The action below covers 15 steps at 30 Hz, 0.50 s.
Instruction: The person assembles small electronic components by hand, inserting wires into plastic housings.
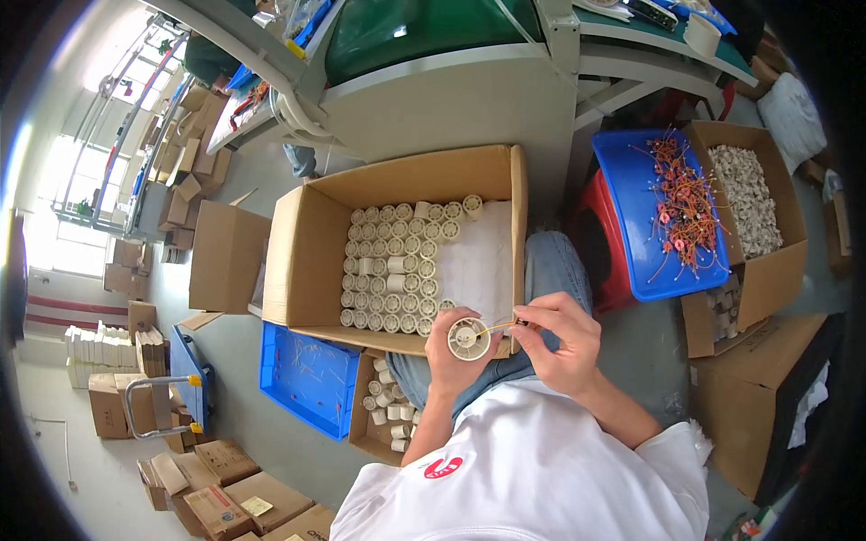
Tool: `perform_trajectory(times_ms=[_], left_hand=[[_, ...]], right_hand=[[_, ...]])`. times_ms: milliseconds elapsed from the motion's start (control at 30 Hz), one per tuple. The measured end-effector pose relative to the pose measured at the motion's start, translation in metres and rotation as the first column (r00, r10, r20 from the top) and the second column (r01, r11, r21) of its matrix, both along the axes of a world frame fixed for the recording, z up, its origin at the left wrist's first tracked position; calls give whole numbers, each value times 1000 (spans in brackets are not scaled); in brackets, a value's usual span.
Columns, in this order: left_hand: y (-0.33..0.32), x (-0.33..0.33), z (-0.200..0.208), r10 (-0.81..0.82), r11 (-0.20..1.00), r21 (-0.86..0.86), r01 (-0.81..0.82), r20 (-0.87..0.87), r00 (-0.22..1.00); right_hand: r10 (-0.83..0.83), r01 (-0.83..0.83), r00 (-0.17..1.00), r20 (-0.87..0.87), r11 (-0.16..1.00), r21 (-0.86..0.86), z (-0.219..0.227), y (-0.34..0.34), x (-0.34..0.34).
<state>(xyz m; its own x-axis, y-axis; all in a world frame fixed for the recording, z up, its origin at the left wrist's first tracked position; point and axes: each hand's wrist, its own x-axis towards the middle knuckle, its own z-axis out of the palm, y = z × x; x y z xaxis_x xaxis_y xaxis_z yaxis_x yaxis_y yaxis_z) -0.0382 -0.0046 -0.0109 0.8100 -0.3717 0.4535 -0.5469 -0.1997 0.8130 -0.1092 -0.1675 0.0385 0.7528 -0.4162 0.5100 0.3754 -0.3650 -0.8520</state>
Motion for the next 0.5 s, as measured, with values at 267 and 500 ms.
perform_trajectory(times_ms=[267, 500], left_hand=[[2, 2, -1, -36, 999, -1, 36, 45, 998], [-3, 1, 6, -64, 991, 121, 52, 100, 993]], right_hand=[[7, -11, 999, -35, 994, -108, 1, 9, 3], [102, -136, 963, -250, 983, -123, -1, 12, 7]])
